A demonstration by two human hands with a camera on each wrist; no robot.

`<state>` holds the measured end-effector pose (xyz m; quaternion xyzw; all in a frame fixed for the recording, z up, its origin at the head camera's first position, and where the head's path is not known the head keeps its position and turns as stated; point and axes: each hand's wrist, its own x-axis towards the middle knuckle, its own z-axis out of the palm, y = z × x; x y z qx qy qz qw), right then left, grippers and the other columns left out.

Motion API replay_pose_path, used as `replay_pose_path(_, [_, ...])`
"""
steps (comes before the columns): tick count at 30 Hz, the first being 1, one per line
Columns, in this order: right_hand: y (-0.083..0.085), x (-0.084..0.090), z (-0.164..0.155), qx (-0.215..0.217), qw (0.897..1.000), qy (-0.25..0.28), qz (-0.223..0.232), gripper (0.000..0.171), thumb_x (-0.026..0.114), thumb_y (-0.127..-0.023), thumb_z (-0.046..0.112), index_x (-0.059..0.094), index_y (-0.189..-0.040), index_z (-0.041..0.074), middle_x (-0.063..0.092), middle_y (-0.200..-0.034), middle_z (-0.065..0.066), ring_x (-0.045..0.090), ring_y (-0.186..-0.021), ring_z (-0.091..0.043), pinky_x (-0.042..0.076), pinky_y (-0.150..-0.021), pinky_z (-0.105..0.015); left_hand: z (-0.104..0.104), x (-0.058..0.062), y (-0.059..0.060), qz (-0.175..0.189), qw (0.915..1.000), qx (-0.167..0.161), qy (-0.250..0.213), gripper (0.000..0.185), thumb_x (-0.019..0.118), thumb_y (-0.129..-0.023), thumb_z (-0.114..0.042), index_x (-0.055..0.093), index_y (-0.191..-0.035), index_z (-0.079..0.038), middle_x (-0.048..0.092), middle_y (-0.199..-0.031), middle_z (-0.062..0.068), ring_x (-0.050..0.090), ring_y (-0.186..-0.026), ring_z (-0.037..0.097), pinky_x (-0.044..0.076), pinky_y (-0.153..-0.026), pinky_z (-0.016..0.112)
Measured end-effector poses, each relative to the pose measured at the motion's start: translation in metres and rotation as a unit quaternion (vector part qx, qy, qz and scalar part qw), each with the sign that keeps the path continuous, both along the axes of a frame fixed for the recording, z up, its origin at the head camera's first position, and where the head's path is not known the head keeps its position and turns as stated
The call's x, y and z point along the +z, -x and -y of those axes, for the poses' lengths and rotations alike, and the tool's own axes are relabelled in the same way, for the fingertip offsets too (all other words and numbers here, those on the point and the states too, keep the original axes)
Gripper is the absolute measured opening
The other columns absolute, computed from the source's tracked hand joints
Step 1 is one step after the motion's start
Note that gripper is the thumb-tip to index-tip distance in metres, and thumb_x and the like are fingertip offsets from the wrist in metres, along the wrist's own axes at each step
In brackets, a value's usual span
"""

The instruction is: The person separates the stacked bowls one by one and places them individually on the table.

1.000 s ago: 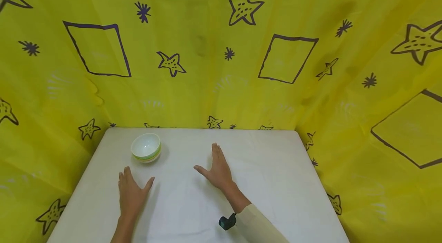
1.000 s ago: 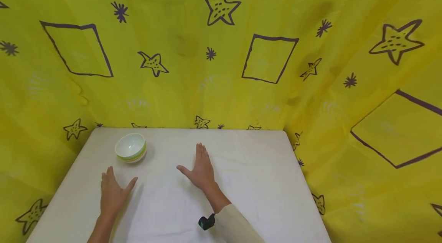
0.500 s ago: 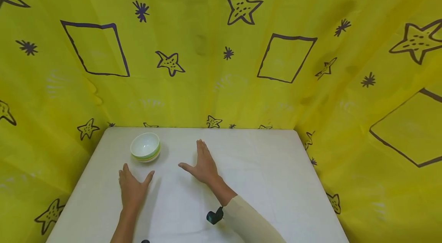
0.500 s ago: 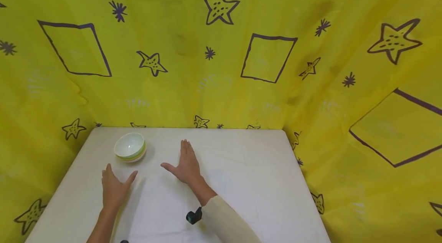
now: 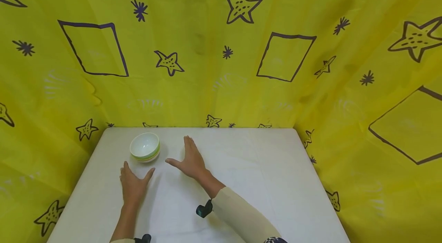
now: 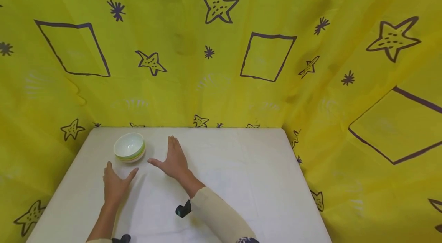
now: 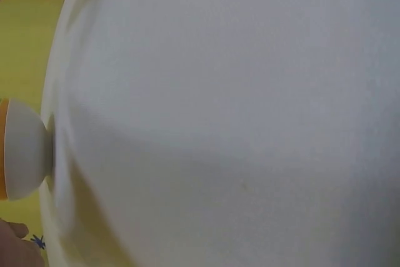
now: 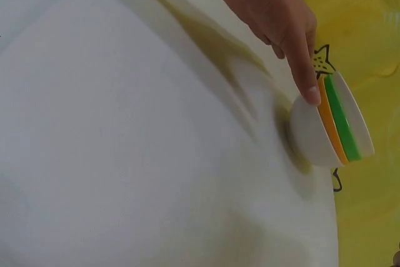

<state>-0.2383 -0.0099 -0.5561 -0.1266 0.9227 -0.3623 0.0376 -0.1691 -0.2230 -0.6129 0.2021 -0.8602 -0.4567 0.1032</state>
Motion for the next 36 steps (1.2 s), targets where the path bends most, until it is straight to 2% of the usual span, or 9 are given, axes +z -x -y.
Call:
replay_pose_path(7, [0.006,0.008,0.015,0.013,1.000,-0.015,-0.012,0.110,0.076,-0.089,0.063,0.024,-0.167,0.006,0.027,-0.172,-0.011,0.023,-0.158,-0.024,0.028,-0.124,-0.042,0.001,0.001,0.008,-0.024,0.9993,0.005,-0.029,0.117,0.085,-0.089,-0.031,0.004,-0.164,0.008,0.010,-0.167,0.038,0.007,-0.154,0.056,0.013,-0.122,0.068])
replay_pose_path(15, [0.017,0.014,0.031,0.017,1.000,-0.024,-0.007,0.110,0.079,-0.088,0.060,0.025,-0.166,0.006,0.027,-0.172,-0.010,0.024,-0.158,-0.023,0.027,-0.124,-0.040,0.004,0.003,0.018,-0.066,0.9968,0.010,-0.045,0.115,0.087,-0.086,-0.019,0.006,-0.162,0.011,0.018,-0.164,0.040,0.016,-0.153,0.054,0.013,-0.126,0.060])
replay_pose_path(20, [0.021,0.018,0.044,0.030,0.999,-0.032,-0.011,0.110,0.079,-0.088,0.059,0.024,-0.167,0.006,0.027,-0.172,-0.010,0.023,-0.158,-0.022,0.026,-0.124,-0.037,0.006,0.003,0.021,-0.070,0.9963,0.015,-0.047,0.113,0.087,-0.086,-0.019,0.008,-0.162,0.012,0.021,-0.162,0.041,0.018,-0.153,0.054,0.014,-0.126,0.059])
replay_pose_path(27, [0.022,0.019,0.053,0.030,0.999,-0.039,-0.001,0.112,0.080,-0.087,0.060,0.023,-0.167,0.005,0.027,-0.172,-0.009,0.023,-0.158,-0.021,0.028,-0.124,-0.035,0.005,0.003,0.025,-0.047,0.9971,0.010,-0.059,0.115,0.085,-0.089,-0.019,0.002,-0.163,0.009,0.020,-0.164,0.039,0.016,-0.154,0.053,0.013,-0.126,0.060])
replay_pose_path(31, [0.024,0.016,0.050,0.025,0.999,-0.030,0.006,0.110,0.083,-0.087,0.054,0.024,-0.166,0.005,0.029,-0.171,-0.010,0.025,-0.158,-0.023,0.029,-0.124,-0.037,0.002,0.002,0.030,-0.054,0.9968,-0.001,-0.058,0.113,0.086,-0.088,-0.019,0.006,-0.163,0.010,0.021,-0.164,0.039,0.016,-0.154,0.052,0.014,-0.126,0.059])
replay_pose_path(36, [0.024,0.015,0.051,0.029,0.999,-0.018,0.021,0.111,0.084,-0.085,0.054,0.025,-0.166,0.005,0.031,-0.170,-0.011,0.028,-0.157,-0.023,0.032,-0.122,-0.038,0.002,-0.002,0.029,-0.074,0.9965,-0.003,-0.039,0.110,0.089,-0.084,-0.017,0.015,-0.161,0.011,0.027,-0.160,0.040,0.022,-0.152,0.053,0.017,-0.125,0.061])
